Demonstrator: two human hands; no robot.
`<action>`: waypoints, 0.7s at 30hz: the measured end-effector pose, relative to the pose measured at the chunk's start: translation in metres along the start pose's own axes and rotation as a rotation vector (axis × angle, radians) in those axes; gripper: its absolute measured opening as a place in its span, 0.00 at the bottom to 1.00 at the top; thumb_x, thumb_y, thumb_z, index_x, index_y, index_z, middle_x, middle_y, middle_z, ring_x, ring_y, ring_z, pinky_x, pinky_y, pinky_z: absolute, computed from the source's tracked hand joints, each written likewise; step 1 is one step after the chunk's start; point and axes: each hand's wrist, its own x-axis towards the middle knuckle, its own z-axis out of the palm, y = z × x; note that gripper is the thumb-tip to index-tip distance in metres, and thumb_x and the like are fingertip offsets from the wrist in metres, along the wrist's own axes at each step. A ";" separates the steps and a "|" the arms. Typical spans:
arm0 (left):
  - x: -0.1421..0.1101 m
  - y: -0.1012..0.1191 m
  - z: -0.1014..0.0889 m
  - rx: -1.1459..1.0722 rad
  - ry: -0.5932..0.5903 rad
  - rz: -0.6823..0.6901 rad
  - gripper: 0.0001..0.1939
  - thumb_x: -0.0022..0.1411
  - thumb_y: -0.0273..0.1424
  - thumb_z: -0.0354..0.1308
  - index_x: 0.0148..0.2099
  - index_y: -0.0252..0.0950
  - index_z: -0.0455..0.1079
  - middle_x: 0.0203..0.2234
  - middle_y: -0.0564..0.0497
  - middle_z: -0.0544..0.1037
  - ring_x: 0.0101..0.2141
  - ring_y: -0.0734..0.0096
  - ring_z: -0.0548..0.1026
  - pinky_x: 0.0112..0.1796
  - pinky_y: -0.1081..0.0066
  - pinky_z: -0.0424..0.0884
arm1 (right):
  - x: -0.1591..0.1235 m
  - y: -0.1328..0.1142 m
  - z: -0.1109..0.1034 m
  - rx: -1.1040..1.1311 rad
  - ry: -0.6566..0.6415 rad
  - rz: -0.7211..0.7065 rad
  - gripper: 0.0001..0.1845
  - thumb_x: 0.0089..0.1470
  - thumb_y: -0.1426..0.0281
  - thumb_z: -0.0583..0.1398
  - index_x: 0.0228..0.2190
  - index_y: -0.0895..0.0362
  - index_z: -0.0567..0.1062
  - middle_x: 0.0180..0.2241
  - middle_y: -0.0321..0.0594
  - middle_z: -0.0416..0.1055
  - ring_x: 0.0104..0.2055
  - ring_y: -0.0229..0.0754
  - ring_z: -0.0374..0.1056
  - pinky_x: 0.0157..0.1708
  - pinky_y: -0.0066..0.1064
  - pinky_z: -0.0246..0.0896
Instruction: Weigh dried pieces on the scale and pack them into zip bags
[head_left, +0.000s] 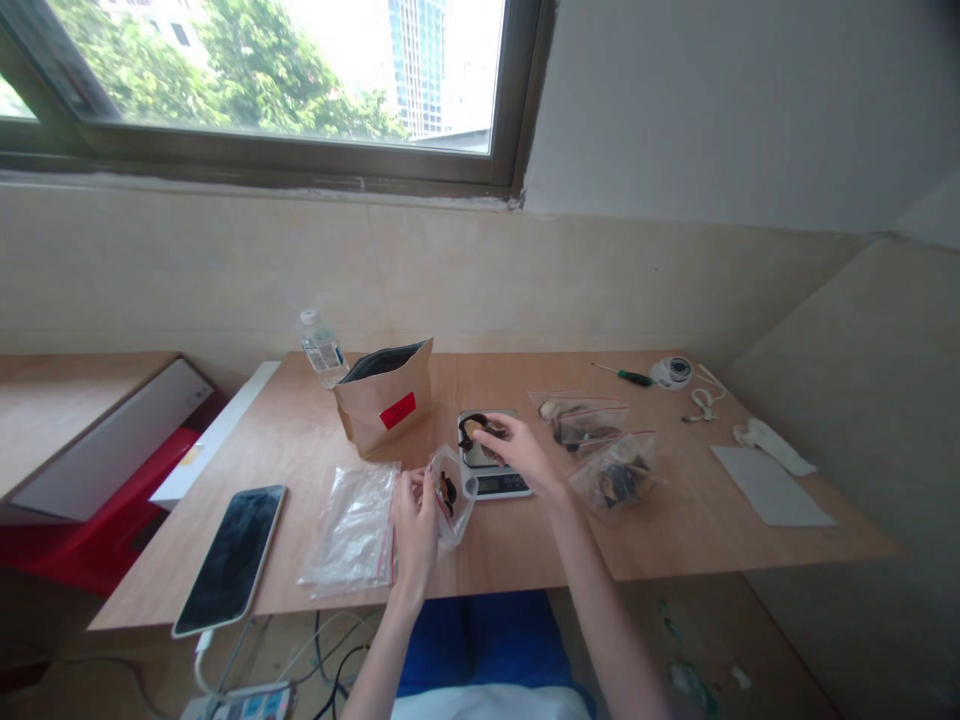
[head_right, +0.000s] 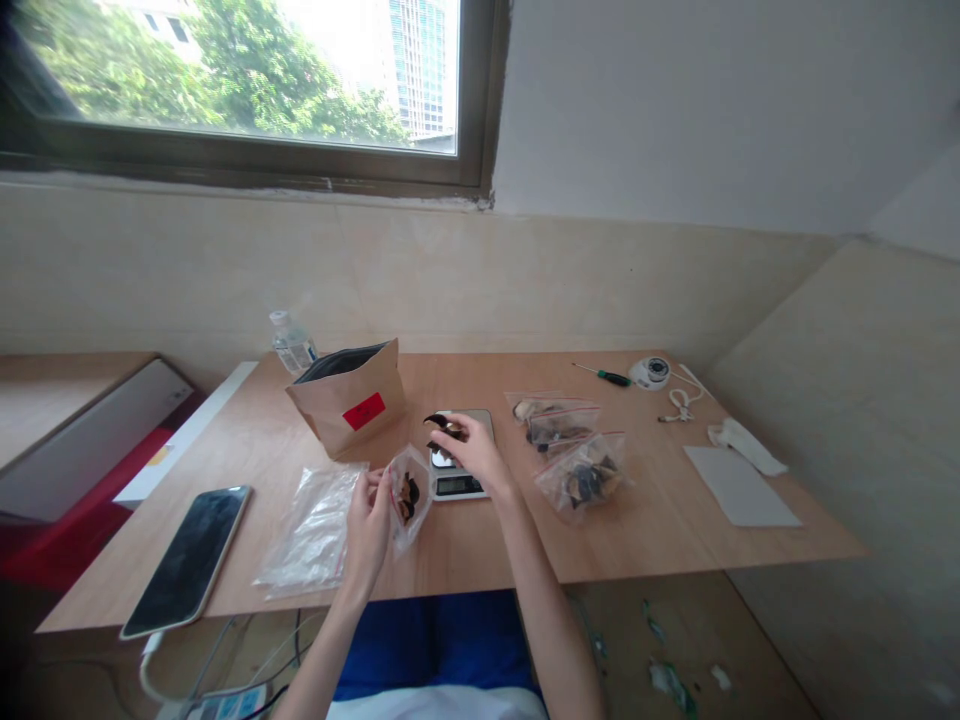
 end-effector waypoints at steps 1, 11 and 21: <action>0.000 0.000 0.001 -0.003 -0.002 -0.006 0.17 0.57 0.47 0.53 0.29 0.38 0.60 0.24 0.53 0.69 0.26 0.68 0.69 0.30 0.70 0.64 | -0.005 -0.005 0.005 0.019 -0.084 0.043 0.22 0.46 0.61 0.63 0.42 0.60 0.74 0.25 0.35 0.71 0.21 0.32 0.62 0.14 0.20 0.51; -0.002 0.002 0.001 0.000 0.107 0.002 0.15 0.61 0.45 0.48 0.32 0.38 0.60 0.36 0.49 0.72 0.37 0.65 0.71 0.39 0.66 0.64 | -0.022 -0.006 0.030 -0.225 -0.173 -0.047 0.20 0.54 0.58 0.58 0.46 0.54 0.71 0.31 0.38 0.73 0.23 0.34 0.67 0.21 0.25 0.63; 0.002 -0.005 -0.006 -0.051 0.191 -0.068 0.15 0.60 0.45 0.49 0.31 0.39 0.59 0.44 0.45 0.71 0.46 0.60 0.70 0.47 0.61 0.63 | 0.010 0.064 0.017 -0.632 0.412 -0.175 0.14 0.48 0.76 0.56 0.40 0.60 0.73 0.42 0.54 0.67 0.49 0.55 0.60 0.51 0.53 0.52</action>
